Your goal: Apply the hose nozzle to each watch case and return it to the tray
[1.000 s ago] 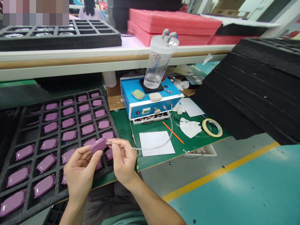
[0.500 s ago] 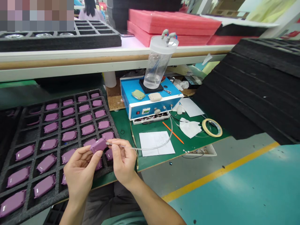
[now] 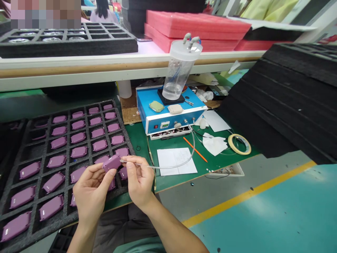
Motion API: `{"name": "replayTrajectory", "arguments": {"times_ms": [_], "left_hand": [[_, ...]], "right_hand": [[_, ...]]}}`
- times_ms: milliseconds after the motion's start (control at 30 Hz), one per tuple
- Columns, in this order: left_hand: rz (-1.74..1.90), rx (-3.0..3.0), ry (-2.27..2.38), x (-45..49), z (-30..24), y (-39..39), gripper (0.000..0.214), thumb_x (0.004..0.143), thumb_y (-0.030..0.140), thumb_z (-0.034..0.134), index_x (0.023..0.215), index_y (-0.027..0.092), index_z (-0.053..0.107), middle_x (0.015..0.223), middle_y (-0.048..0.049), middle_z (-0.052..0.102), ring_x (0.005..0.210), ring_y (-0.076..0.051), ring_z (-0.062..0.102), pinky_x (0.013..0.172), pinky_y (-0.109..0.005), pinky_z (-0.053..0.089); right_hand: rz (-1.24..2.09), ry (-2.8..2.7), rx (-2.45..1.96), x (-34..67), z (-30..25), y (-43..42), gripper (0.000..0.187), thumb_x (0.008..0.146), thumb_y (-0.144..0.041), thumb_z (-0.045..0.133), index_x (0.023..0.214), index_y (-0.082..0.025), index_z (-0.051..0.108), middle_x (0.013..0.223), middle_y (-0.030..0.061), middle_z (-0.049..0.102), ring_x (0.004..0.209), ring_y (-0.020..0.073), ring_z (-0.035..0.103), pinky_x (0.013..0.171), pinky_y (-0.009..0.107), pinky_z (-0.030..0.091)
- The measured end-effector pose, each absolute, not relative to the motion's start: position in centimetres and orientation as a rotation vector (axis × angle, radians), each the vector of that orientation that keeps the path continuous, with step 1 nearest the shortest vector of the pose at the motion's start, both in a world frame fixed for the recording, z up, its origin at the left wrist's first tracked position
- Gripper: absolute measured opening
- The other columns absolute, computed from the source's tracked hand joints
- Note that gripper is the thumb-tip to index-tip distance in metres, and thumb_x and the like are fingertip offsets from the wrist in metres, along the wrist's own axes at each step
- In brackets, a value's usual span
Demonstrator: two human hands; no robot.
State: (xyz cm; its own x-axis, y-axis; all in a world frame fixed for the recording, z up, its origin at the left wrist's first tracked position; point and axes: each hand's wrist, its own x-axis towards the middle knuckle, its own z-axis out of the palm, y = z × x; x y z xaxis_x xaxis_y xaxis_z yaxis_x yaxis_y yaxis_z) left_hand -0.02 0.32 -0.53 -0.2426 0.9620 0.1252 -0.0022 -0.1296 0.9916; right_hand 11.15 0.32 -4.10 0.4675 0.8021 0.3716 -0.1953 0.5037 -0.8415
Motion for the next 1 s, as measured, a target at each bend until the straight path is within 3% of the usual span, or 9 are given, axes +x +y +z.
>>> {"name": "replayTrajectory", "arguments": {"times_ms": [1000], "left_hand": [[1.487, 1.149, 1.321, 0.08, -0.64, 0.17, 0.028, 0.075, 0.026, 0.092, 0.095, 0.017, 0.074, 0.089, -0.0068, 0.084, 0.079, -0.017, 0.081, 0.079, -0.020, 0.065]], "right_hand": [[0.701, -0.880, -0.870, 11.16, -4.07, -0.01, 0.011, 0.104, -0.026, 0.063, 0.108, -0.025, 0.074, 0.105, 0.0044, 0.082, 0.097, 0.0172, 0.082, 0.087, 0.031, 0.071]]}}
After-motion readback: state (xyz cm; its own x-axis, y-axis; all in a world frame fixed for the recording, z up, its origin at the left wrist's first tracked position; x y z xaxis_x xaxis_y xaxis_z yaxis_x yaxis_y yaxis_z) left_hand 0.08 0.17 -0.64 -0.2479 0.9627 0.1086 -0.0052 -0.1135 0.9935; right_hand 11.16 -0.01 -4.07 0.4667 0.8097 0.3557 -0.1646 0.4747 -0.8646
